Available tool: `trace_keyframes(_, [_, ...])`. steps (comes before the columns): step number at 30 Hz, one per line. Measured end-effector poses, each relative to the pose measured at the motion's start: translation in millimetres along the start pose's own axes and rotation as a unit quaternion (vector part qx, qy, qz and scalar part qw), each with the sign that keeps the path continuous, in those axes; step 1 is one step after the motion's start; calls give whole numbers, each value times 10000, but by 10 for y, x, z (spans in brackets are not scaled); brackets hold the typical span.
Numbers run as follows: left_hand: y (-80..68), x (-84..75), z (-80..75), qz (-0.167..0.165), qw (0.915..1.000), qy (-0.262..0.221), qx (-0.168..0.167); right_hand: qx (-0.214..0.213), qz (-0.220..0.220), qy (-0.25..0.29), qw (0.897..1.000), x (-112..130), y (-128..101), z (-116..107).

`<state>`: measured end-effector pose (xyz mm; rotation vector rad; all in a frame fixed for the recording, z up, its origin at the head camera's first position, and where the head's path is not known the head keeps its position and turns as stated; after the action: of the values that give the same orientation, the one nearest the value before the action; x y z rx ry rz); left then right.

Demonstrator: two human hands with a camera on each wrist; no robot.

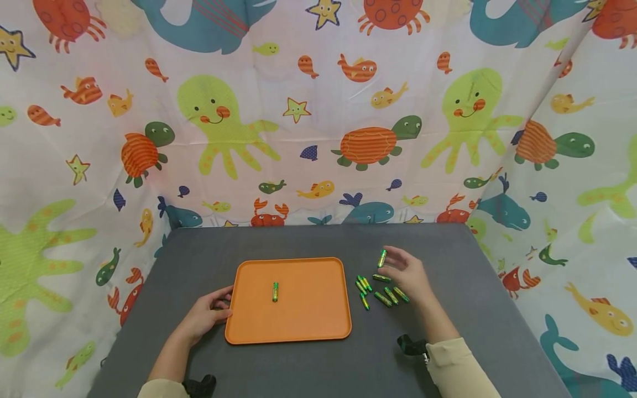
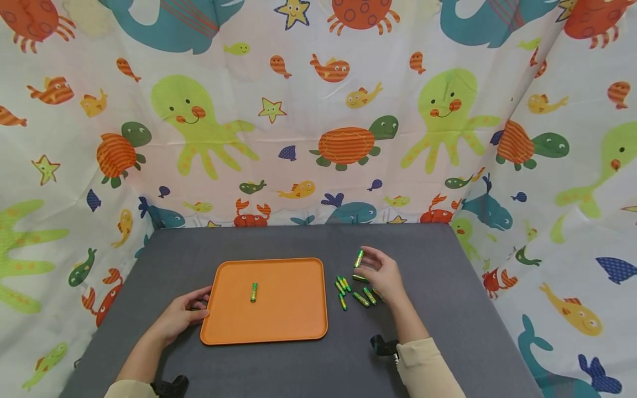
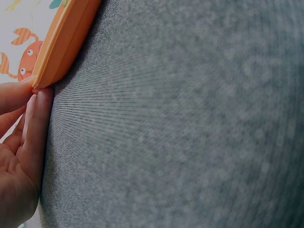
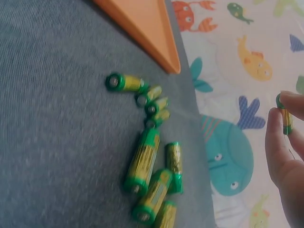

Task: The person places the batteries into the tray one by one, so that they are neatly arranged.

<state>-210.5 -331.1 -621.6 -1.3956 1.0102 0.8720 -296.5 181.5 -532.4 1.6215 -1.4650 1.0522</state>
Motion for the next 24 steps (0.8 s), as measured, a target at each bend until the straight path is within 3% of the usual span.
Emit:
trace_keyframes(9, [-21, -23, 36, 57, 9999, 7, 134, 266, -323, 319, 9986, 192, -40, 148])
trace_keyframes(20, [-44, -58, 43, 74, 9999, 0, 88, 456, -718, 240, 9961, 348, -16, 376])
trace_keyframes(24, [-52, -55, 47, 54, 10000, 33, 68, 584, -669, 240, 9958, 425, -50, 469])
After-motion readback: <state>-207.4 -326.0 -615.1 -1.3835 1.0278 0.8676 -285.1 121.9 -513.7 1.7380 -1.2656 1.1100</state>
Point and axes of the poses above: each hand's wrist, its own y-axis towards the middle knuckle, its own z-axis out of the palm, x = y × z, the point moved 6 cm from there along y, towards the middle knuckle, and after that the axes turned 11 degrees about -y, right-handed, at the moved point
